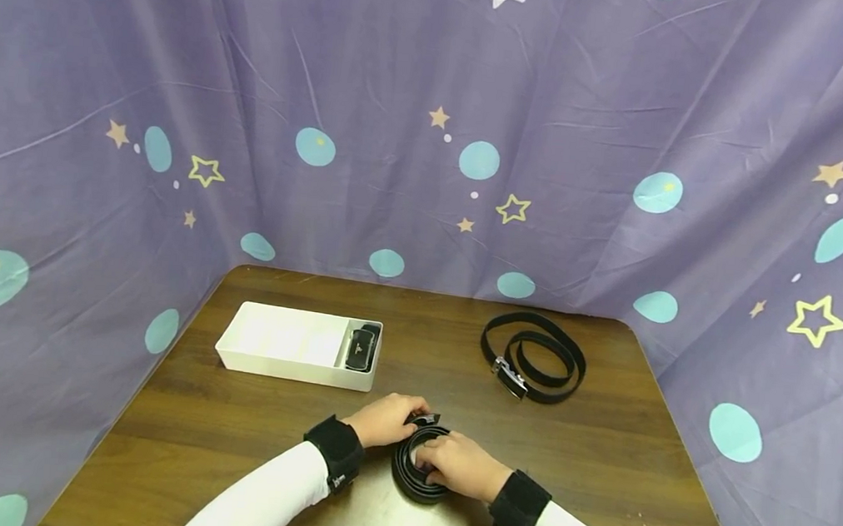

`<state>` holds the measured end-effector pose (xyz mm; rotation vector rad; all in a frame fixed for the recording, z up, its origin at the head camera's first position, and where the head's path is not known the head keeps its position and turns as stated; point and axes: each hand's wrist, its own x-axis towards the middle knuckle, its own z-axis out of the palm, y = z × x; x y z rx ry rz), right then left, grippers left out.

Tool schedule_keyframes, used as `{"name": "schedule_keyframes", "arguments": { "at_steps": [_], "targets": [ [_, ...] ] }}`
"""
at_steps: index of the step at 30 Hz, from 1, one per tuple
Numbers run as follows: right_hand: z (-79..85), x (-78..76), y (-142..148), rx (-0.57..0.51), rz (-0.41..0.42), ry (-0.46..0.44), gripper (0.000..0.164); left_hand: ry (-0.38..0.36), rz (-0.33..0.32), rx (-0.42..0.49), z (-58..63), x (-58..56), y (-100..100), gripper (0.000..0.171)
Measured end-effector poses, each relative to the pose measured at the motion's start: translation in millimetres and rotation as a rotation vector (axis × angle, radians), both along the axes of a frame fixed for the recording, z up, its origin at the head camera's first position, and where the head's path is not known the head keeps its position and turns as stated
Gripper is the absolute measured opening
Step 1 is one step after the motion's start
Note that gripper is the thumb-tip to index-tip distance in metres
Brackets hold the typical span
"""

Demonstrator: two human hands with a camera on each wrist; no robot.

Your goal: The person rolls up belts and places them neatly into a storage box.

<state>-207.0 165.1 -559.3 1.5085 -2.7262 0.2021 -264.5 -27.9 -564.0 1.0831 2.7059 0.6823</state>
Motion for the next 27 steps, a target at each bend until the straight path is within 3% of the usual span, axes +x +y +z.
{"name": "schedule_keyframes", "arguments": {
  "at_steps": [7,11,15,20,23,26,27],
  "targets": [
    [12.8,-9.0,4,-0.079,-0.05,-0.187,0.016,-0.022,-0.005,-0.006,0.7,-1.0,0,0.029],
    [28.2,-22.6,5,-0.182,-0.158,-0.119,0.009,0.05,-0.027,-0.045,3.2,-2.8,-1,0.027],
    [37.0,-38.1,4,-0.223,-0.28,-0.024,0.009,0.105,-0.024,-0.071,16.0,-5.0,-4,0.031],
    [33.8,-50.7,1,-0.212,-0.276,-0.061,0.014,0.198,-0.009,0.01,41.9,-3.5,-7,0.02],
    [25.5,-55.4,-3,-0.193,-0.217,-0.129,0.01,0.254,-0.097,0.018,49.3,3.8,-4,0.012],
    [17.7,-58.5,-8,-0.185,-0.167,-0.231,0.001,0.317,-0.278,-0.102,44.4,14.6,3,0.008],
    [16.0,-59.4,-10,-0.181,-0.152,-0.26,0.005,0.339,-0.341,-0.157,41.1,18.3,5,0.009]
  ]
}}
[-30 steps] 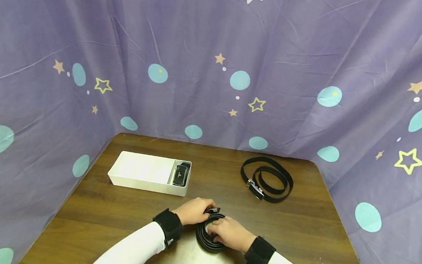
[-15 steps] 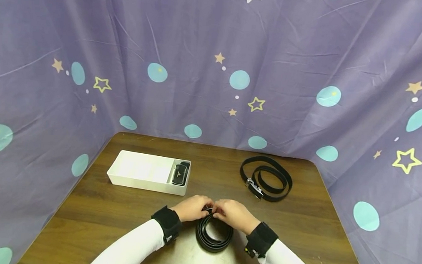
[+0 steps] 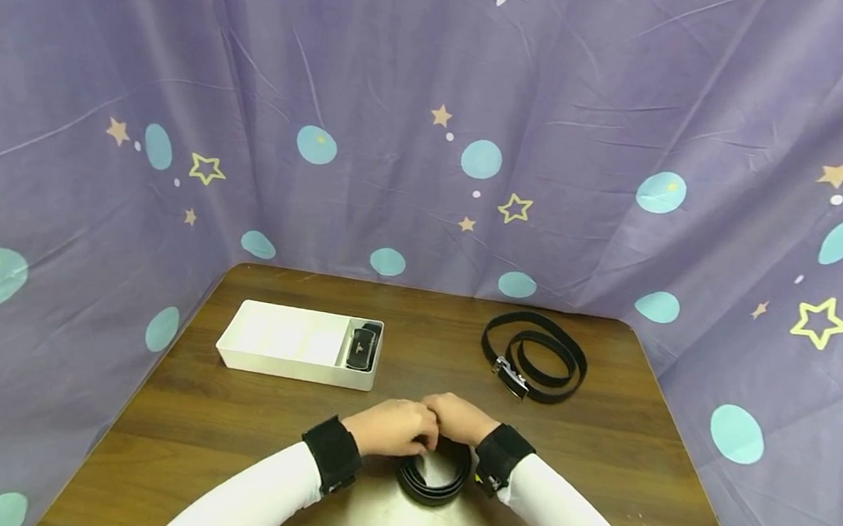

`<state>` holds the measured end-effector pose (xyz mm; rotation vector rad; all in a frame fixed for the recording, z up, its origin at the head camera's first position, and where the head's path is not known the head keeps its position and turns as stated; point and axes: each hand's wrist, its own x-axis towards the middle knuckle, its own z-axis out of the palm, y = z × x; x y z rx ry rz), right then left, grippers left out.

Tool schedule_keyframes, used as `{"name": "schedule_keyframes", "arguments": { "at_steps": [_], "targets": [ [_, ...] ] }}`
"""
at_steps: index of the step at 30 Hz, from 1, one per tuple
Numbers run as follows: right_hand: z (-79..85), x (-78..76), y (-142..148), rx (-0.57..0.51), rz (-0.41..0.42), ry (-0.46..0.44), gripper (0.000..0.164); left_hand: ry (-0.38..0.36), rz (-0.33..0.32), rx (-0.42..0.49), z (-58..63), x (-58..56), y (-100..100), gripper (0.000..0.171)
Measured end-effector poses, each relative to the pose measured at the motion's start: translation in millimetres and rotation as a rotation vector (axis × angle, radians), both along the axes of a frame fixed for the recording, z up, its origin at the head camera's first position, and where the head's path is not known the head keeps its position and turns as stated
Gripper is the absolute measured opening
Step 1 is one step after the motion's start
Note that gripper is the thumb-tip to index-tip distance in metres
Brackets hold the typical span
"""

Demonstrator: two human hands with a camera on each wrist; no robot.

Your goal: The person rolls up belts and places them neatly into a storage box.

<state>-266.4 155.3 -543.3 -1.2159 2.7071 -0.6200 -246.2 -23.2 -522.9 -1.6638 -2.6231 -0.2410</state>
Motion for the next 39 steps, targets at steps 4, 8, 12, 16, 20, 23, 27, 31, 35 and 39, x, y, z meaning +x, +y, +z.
{"name": "schedule_keyframes", "arguments": {
  "at_steps": [4,8,12,16,20,23,27,31,35,39],
  "targets": [
    [-2.5,-2.7,-6,-0.001,0.067,-0.034,0.014,0.093,-0.137,-0.16,-12.7,9.4,5,0.012],
    [-3.8,-8.9,-7,-0.013,0.115,-0.047,0.008,0.169,-0.165,-0.209,-19.2,11.1,7,0.008],
    [-10.5,-21.1,-2,-0.029,0.106,-0.128,0.009,0.264,-0.181,-0.226,-25.5,13.4,8,0.01],
    [-18.2,-36.1,17,-0.066,0.021,-0.167,0.012,0.31,-0.145,-0.208,-30.1,14.7,5,0.009],
    [-20.7,-42.2,48,-0.095,-0.101,-0.152,0.011,0.319,-0.091,-0.146,-32.8,10.4,-7,0.006],
    [-22.1,-37.7,73,-0.107,-0.174,-0.14,0.01,0.296,-0.046,-0.1,-33.3,5.5,-21,0.005],
    [-26.9,-18.4,98,-0.109,-0.238,-0.108,0.011,0.276,0.04,-0.078,-35.1,-1.6,-40,0.006],
    [-31.4,18.2,102,-0.075,-0.287,0.002,0.032,0.271,0.115,-0.036,-35.5,-7.5,-51,0.007],
    [-38.9,62.2,86,-0.043,-0.264,0.215,0.047,0.28,0.151,-0.007,-40.4,-13.4,-49,0.009],
    [-45.7,97.8,60,-0.023,-0.16,0.41,0.035,0.29,0.161,-0.005,-45.1,-16.5,-36,0.009]
  ]
}}
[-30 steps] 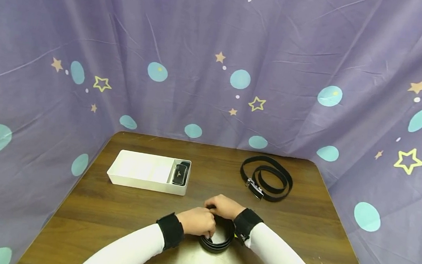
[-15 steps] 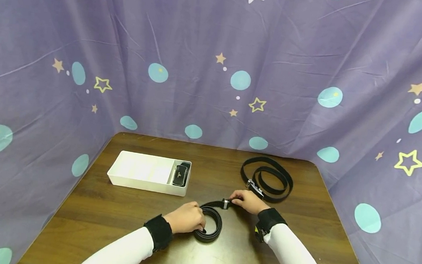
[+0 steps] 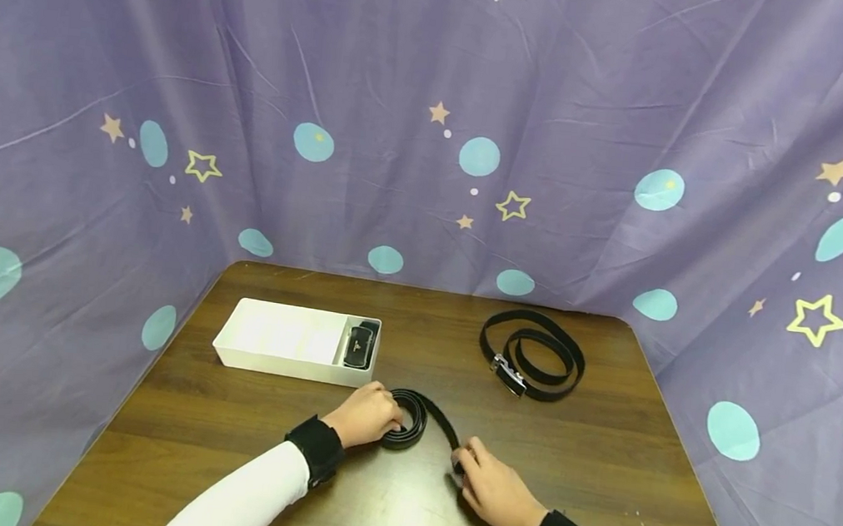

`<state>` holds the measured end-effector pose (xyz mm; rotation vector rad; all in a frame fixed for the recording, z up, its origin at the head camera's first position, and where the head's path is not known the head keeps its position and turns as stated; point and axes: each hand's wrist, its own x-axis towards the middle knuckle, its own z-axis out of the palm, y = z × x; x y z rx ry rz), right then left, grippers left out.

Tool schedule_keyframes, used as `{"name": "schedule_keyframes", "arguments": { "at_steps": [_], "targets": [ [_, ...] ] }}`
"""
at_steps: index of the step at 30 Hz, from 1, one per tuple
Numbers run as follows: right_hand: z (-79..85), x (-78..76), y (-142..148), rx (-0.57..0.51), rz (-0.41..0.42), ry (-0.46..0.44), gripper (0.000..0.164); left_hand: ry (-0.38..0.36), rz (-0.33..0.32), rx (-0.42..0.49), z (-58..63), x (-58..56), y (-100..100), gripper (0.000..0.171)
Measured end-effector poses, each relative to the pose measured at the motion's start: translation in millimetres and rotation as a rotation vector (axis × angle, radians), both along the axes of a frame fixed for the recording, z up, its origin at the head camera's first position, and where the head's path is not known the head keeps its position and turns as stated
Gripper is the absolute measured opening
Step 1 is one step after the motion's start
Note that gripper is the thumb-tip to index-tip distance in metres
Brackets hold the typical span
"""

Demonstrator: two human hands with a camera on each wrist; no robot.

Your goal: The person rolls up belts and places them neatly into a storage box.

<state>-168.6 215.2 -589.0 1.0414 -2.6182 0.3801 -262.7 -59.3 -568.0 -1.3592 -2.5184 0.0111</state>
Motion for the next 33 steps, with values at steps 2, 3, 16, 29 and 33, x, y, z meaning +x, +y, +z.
{"name": "schedule_keyframes", "arguments": {
  "at_steps": [2,3,16,29,33],
  "targets": [
    [-0.7,13.1,-14,0.011,0.045,0.044,0.027,0.009,-0.011,-0.003,0.4,0.5,9,0.009],
    [-0.5,18.4,-21,0.016,0.072,0.054,0.025,0.018,-0.019,-0.007,0.6,1.2,14,0.009],
    [12.9,6.7,-68,-0.003,0.213,0.028,0.023,-0.02,-0.086,-0.003,0.6,9.4,46,0.005],
    [17.4,-10.0,-63,-0.153,-0.015,-0.131,0.023,-0.096,-0.081,0.122,0.6,10.7,32,0.01],
    [17.8,-10.8,-61,-0.152,0.009,-0.126,0.023,-0.12,-0.078,0.109,4.5,12.4,25,0.007]
  ]
}}
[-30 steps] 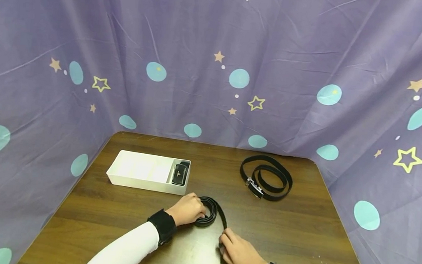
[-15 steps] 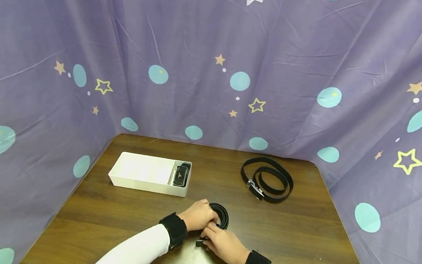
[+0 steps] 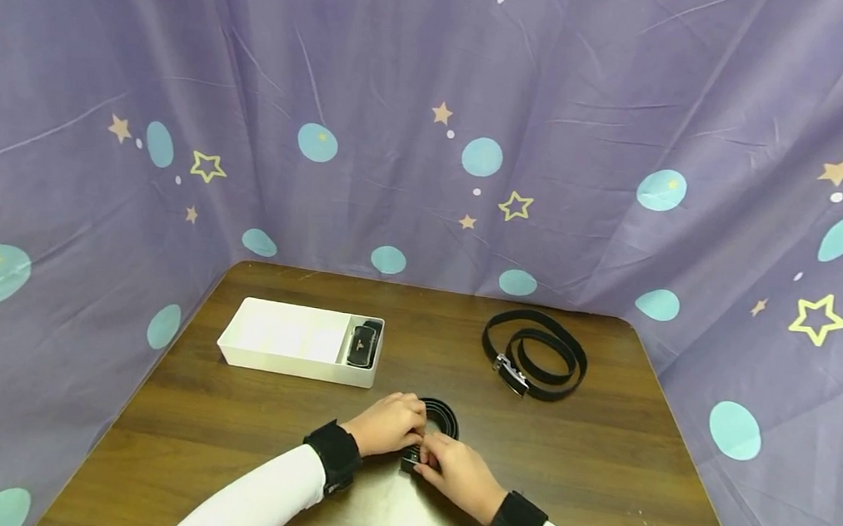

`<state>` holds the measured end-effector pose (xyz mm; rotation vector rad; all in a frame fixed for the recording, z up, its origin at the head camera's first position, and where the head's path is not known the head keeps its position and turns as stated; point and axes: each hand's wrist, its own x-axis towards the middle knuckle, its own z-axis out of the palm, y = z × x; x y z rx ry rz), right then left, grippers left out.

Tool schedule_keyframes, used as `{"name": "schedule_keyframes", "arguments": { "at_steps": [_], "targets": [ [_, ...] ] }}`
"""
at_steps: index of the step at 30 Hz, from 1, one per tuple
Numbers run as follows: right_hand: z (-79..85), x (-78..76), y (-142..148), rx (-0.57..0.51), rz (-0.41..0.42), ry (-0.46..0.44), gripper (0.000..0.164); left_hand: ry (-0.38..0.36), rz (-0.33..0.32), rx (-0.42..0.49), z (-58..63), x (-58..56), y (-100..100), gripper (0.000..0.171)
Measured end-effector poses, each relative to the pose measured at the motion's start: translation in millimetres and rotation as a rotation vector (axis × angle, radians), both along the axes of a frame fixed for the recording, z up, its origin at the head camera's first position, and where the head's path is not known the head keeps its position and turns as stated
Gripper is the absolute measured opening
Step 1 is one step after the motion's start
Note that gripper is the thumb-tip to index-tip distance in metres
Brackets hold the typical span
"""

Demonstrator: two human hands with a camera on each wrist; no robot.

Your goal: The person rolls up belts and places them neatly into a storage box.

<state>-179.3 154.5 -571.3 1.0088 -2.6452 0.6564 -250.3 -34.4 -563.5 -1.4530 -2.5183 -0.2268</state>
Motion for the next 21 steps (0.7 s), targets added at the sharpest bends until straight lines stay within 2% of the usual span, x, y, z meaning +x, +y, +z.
{"name": "schedule_keyframes", "arguments": {
  "at_steps": [5,10,14,18,21],
  "targets": [
    [4.9,-2.6,5,0.023,0.047,-0.053,0.023,-0.035,-0.002,-0.032,8.6,-0.1,-9,0.009],
    [16.9,-8.0,14,0.065,0.118,-0.159,0.018,-0.085,0.005,-0.004,16.5,3.6,-10,0.007],
    [35.4,-21.5,20,0.115,0.096,-0.216,0.015,-0.127,-0.003,0.0,20.2,18.9,-1,0.009],
    [51.0,-42.2,15,0.167,-0.01,-0.16,0.014,-0.11,0.024,-0.056,16.6,39.4,13,0.02],
    [52.2,-56.4,4,0.228,-0.036,-0.1,0.014,-0.054,0.062,-0.116,8.5,49.9,22,0.025]
  ]
}}
